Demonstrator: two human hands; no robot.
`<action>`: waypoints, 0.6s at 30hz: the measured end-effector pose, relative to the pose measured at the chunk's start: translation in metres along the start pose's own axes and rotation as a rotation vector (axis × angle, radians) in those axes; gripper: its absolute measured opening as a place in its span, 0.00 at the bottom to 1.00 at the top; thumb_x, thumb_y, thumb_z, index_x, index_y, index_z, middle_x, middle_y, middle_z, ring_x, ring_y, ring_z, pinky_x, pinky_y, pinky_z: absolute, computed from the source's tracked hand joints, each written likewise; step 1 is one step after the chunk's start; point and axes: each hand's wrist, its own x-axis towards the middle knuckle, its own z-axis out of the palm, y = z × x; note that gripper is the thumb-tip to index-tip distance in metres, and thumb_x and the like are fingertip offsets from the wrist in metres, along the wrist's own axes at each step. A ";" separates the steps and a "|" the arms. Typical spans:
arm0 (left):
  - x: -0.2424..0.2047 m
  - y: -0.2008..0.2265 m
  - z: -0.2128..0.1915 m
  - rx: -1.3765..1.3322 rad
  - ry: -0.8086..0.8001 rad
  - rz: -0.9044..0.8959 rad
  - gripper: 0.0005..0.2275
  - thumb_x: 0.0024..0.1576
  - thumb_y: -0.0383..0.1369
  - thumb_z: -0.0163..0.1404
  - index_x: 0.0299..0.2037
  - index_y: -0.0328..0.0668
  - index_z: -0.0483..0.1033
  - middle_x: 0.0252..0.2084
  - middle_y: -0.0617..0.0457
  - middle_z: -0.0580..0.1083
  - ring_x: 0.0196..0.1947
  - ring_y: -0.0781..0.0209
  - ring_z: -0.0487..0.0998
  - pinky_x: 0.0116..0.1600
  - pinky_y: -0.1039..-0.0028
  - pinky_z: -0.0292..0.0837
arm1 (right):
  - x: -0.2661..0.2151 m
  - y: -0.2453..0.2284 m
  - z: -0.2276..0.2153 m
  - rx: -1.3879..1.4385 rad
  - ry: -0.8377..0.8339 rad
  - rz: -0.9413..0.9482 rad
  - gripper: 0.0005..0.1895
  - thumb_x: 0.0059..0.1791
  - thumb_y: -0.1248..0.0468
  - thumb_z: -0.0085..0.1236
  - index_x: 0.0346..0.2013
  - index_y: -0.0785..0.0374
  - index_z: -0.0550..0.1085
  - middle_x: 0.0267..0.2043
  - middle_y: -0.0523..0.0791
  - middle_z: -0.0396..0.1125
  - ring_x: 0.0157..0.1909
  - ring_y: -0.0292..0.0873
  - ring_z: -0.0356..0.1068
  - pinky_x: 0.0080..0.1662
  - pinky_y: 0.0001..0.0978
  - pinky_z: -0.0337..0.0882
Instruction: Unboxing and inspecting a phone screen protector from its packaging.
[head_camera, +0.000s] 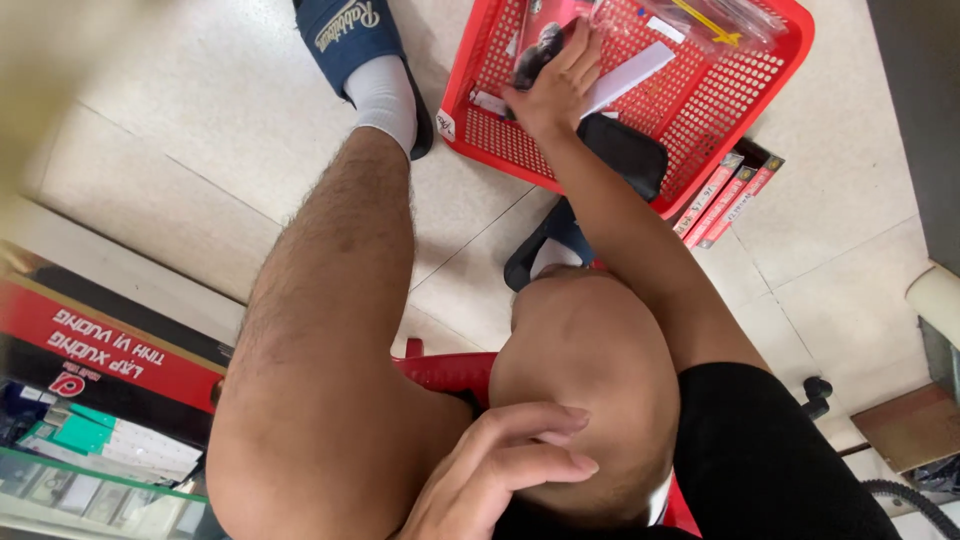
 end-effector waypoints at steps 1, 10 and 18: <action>-0.005 -0.005 -0.001 -0.004 0.011 -0.009 0.22 0.68 0.52 0.37 0.52 0.41 0.73 0.60 0.38 0.70 0.58 0.45 0.78 0.63 0.56 0.75 | 0.000 0.015 0.002 0.000 -0.015 -0.001 0.74 0.30 0.47 0.82 0.70 0.68 0.38 0.72 0.65 0.38 0.70 0.66 0.43 0.69 0.54 0.47; -0.005 -0.003 -0.004 0.095 -0.047 0.082 0.17 0.70 0.44 0.37 0.53 0.42 0.73 0.60 0.42 0.71 0.60 0.48 0.77 0.64 0.59 0.75 | -0.023 0.057 -0.030 0.964 -0.300 -0.150 0.64 0.44 0.70 0.73 0.77 0.50 0.33 0.73 0.60 0.55 0.73 0.57 0.63 0.70 0.51 0.68; -0.015 -0.013 -0.004 0.157 -0.064 0.073 0.16 0.73 0.43 0.40 0.57 0.42 0.74 0.65 0.43 0.71 0.67 0.49 0.78 0.68 0.59 0.72 | 0.000 0.022 -0.013 1.042 -0.474 -0.052 0.57 0.49 0.67 0.71 0.78 0.55 0.37 0.75 0.61 0.54 0.74 0.57 0.60 0.71 0.53 0.68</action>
